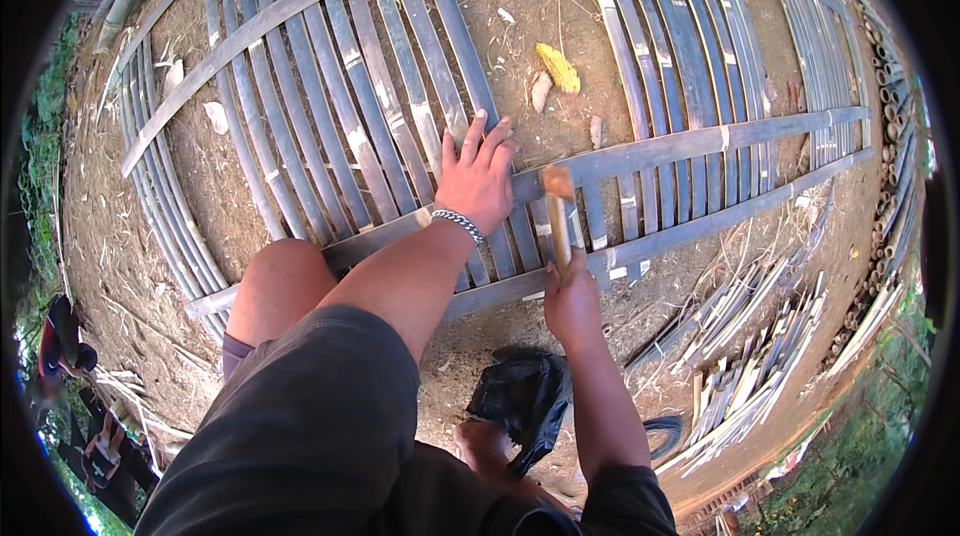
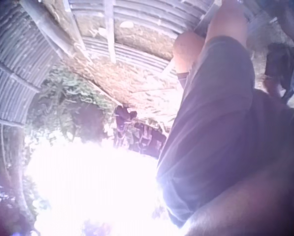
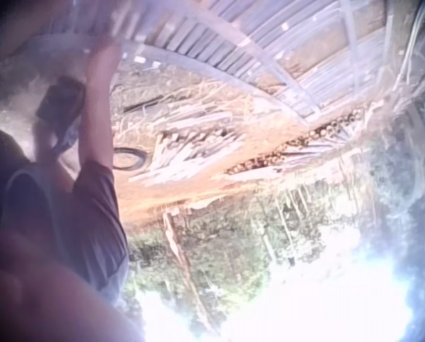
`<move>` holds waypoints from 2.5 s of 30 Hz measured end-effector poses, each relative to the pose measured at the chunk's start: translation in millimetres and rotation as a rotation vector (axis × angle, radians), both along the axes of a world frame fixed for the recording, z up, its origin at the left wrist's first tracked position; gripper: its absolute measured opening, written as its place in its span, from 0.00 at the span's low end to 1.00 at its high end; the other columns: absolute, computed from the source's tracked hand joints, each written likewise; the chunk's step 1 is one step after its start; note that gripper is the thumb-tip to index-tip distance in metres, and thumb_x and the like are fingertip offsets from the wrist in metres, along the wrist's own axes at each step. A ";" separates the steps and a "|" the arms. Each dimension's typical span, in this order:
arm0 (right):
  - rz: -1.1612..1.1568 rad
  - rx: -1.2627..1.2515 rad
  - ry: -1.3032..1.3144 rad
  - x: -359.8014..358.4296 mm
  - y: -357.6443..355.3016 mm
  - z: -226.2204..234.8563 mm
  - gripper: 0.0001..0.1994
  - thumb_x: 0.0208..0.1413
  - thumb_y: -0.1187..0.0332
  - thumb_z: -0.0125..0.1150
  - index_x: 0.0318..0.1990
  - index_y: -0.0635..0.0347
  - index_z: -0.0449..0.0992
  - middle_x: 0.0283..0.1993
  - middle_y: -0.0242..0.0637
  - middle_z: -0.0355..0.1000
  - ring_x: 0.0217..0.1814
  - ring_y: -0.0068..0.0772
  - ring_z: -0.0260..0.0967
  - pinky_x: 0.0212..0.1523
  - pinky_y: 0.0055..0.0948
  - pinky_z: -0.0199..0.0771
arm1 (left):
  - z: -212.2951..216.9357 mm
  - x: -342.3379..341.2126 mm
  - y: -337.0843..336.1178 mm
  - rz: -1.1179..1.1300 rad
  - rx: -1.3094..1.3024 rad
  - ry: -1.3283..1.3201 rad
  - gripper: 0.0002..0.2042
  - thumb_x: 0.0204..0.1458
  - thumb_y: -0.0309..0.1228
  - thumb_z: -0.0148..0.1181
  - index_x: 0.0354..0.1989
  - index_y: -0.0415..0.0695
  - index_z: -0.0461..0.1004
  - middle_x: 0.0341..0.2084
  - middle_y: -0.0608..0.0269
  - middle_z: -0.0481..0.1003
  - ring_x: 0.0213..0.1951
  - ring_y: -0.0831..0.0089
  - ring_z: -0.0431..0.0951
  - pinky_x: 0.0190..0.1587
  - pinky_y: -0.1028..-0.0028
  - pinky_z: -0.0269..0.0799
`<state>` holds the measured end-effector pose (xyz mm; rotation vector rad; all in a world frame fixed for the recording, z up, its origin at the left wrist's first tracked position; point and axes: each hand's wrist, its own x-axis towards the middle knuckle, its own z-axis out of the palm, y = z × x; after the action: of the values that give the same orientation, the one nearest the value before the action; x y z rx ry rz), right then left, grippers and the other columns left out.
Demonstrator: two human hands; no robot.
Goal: The person builds a bamboo structure, hammering wooden pegs into a lattice of bamboo slats and picking up pegs from a black bag.
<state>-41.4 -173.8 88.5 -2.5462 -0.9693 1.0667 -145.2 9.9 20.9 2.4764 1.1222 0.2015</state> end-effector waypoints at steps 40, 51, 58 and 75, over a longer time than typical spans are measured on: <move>-1.076 0.150 0.064 -62.3 -445.9 95.3 0.14 0.68 0.70 0.56 0.56 0.65 0.65 0.31 0.36 0.70 0.21 0.25 0.67 0.20 0.29 0.70 | 33.1 32.9 3.2 -0.270 0.026 0.278 0.18 0.66 0.46 0.50 0.54 0.51 0.80 0.58 0.58 0.78 0.61 0.58 0.75 0.71 0.43 0.49; -0.777 0.008 0.151 -82.0 -460.3 94.3 0.14 0.68 0.73 0.55 0.57 0.63 0.64 0.29 0.33 0.69 0.20 0.21 0.66 0.20 0.24 0.68 | 32.8 69.0 49.8 -0.524 -0.282 0.527 0.28 0.57 0.59 0.63 0.44 0.42 0.79 0.42 0.47 0.82 0.46 0.53 0.82 0.49 0.59 0.75; -0.648 -0.066 0.095 -84.7 -464.5 84.9 0.17 0.65 0.74 0.59 0.58 0.66 0.65 0.26 0.34 0.68 0.22 0.23 0.65 0.22 0.28 0.68 | 8.5 61.0 57.5 -0.463 -0.163 0.447 0.28 0.56 0.61 0.61 0.49 0.48 0.80 0.46 0.56 0.83 0.52 0.56 0.82 0.59 0.44 0.67; -0.755 -0.011 0.156 -80.6 -417.1 101.6 0.15 0.68 0.69 0.60 0.56 0.65 0.66 0.24 0.31 0.68 0.21 0.21 0.66 0.23 0.27 0.69 | 62.6 -78.8 -203.3 -1.191 -0.694 0.065 0.08 0.56 0.35 0.60 0.34 0.50 0.84 0.37 0.59 0.82 0.43 0.59 0.82 0.49 0.57 0.76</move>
<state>-122.1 -590.9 190.1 -2.4350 0.0643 0.9878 -223.9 -193.5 83.6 2.0647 -0.3629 -0.5223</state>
